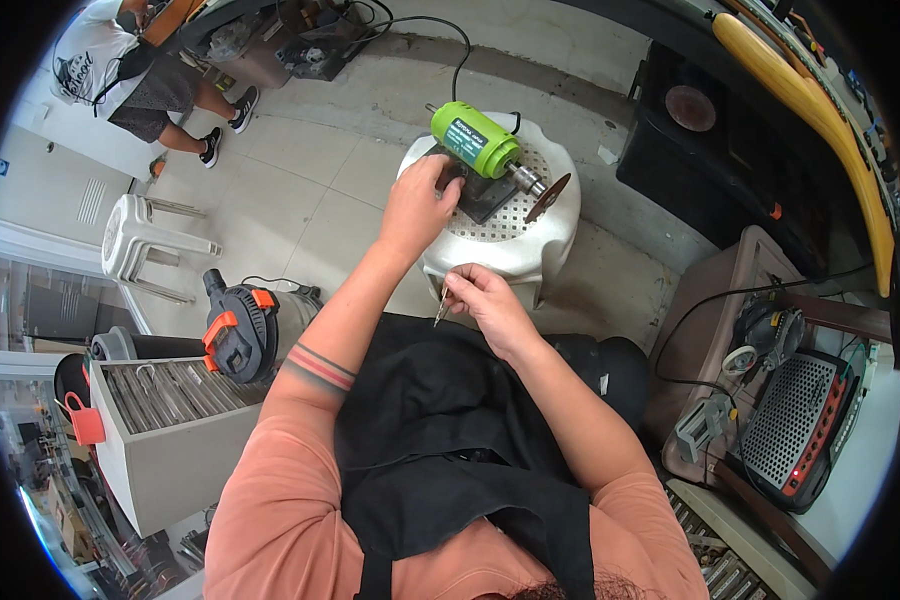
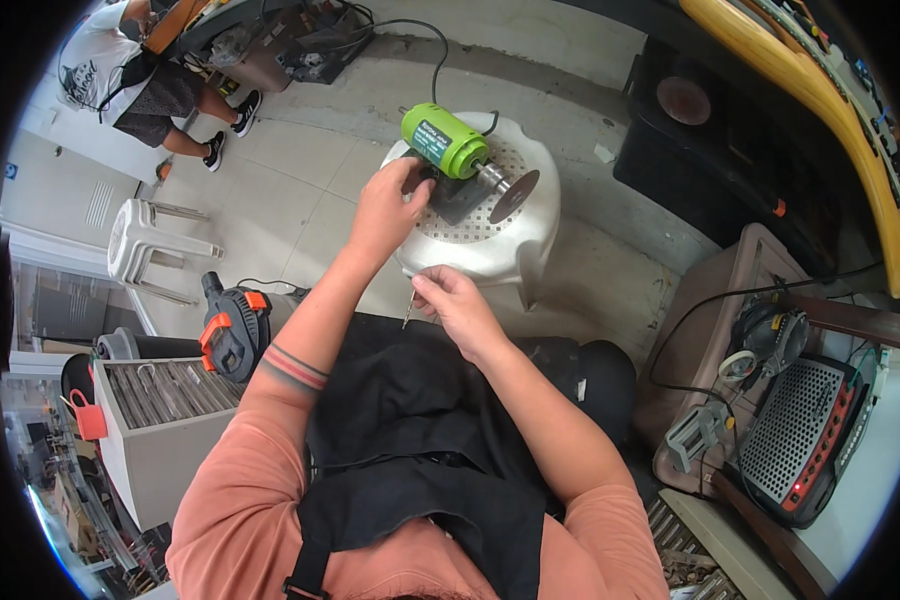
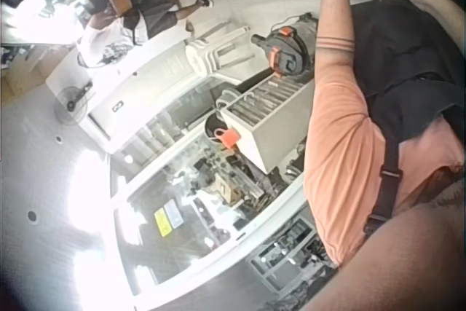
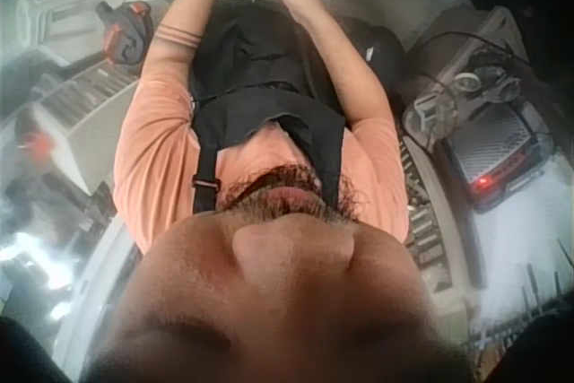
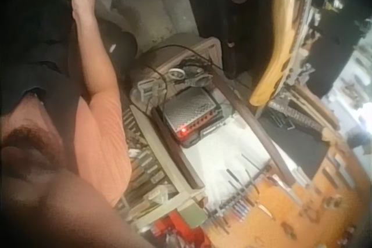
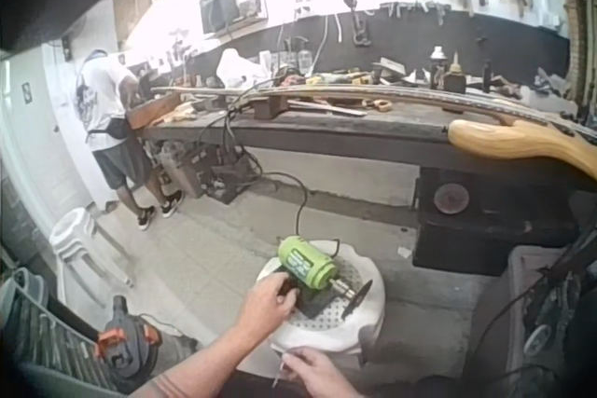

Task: The person uses a bench grinder to sharpen a drill bit, then cleans it with a brush. They inspect the bit and install it into a cordless drill.

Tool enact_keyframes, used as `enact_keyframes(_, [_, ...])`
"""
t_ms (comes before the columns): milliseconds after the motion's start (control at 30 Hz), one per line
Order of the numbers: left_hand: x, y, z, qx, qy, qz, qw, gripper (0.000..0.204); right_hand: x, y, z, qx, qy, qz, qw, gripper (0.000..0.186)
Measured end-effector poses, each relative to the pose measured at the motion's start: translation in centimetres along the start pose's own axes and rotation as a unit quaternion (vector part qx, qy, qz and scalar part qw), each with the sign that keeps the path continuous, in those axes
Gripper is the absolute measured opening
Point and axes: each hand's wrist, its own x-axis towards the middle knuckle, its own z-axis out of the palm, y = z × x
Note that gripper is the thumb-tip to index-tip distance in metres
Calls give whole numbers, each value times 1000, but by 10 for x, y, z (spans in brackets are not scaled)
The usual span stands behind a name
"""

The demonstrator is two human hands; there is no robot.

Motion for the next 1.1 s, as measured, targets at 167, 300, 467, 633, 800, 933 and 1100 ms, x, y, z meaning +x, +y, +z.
enact_keyframes(167, [4,6,-2,8,3,-22,1000,29,0,-2,-2,9,18,-9,1000,31])
enact_keyframes(300, [4,-6,6,-84,34,6,996,34,-1,-2,2,-35,49,-30,998,31])
enact_keyframes(467, [4,-16,12,-49,26,-13,998,23,-4,4,3,73,7,-11,997,24])
enact_keyframes(633, [-12,-9,18,-17,56,-42,997,20,4,21,-9,58,-14,5,998,23])
enact_keyframes(800, [-1,-3,9,-45,20,-52,997,22,-5,8,6,57,25,10,998,27])
enact_keyframes(933, [3,-2,5,-95,14,-50,994,31,-5,2,6,40,26,6,999,28])
enact_keyframes(1100, [-1,1,3,-69,40,-57,995,23,-9,-7,4,65,-18,-3,998,25])
